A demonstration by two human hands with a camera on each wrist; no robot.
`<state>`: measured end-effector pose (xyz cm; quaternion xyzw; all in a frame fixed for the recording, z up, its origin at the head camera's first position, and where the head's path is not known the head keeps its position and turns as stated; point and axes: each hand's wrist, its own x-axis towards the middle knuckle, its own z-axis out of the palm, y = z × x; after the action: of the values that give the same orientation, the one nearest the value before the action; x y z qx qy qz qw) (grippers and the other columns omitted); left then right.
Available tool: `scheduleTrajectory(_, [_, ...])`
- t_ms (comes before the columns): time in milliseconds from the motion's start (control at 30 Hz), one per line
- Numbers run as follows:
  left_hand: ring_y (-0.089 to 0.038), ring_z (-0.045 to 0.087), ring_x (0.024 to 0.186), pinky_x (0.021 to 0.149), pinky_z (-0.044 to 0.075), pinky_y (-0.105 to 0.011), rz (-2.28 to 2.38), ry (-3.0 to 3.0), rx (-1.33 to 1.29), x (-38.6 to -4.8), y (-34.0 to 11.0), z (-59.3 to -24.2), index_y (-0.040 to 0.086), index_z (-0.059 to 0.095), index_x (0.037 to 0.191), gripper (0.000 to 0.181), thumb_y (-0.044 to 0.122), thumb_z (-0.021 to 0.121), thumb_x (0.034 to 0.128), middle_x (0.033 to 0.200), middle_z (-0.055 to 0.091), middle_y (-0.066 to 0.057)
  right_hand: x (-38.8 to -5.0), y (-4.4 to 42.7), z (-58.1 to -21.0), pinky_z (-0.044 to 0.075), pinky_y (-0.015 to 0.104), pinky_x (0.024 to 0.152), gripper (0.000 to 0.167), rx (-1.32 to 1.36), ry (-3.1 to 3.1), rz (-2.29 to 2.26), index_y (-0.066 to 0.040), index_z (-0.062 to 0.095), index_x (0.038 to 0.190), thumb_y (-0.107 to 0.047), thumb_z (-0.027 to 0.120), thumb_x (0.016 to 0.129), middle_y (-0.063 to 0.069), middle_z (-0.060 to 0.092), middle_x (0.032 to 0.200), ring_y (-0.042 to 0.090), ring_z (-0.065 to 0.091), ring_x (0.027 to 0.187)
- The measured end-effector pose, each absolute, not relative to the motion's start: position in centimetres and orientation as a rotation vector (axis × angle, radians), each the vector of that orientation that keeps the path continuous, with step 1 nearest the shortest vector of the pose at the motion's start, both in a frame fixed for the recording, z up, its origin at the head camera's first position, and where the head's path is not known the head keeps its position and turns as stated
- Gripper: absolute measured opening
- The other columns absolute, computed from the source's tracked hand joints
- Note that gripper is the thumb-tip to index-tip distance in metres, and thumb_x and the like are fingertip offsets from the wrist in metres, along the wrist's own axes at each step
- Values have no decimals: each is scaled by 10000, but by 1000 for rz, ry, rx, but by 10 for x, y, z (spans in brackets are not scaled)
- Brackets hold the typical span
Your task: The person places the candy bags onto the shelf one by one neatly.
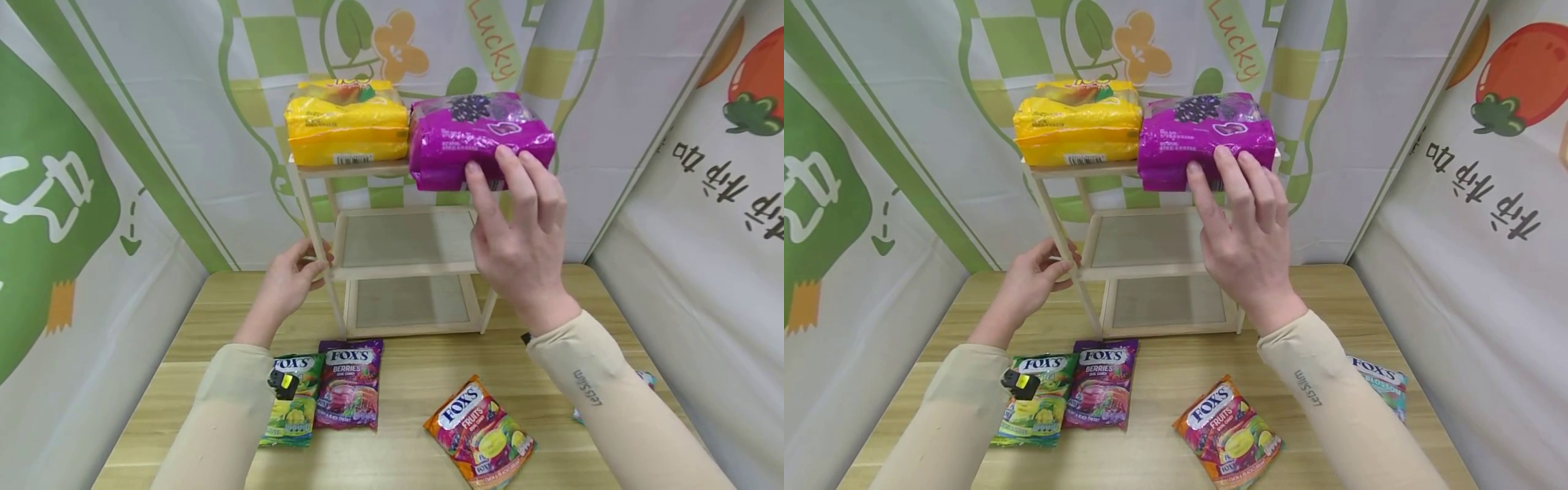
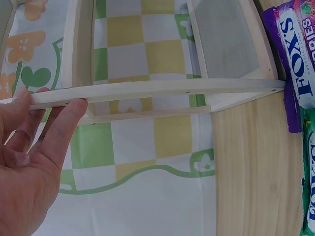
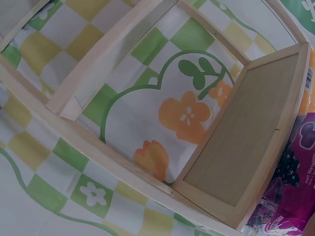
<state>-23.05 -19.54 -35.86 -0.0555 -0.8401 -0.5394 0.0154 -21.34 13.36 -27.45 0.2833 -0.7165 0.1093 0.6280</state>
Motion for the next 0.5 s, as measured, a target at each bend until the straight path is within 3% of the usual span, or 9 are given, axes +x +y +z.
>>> scheduleTrajectory(500, [-351, 615, 1211, 950, 591, -365, -1653, -2625, -169, -229, -195, -358, 18, 559, 1337, 279, 85, 520, 1069, 1263, 604, -193, -213, 134, -276, 348, 523, 1167, 602, 631, -1684, 187, -138, 547, 1451, 59, 539, 882, 162, 442, 1497, 349, 363, 1374])
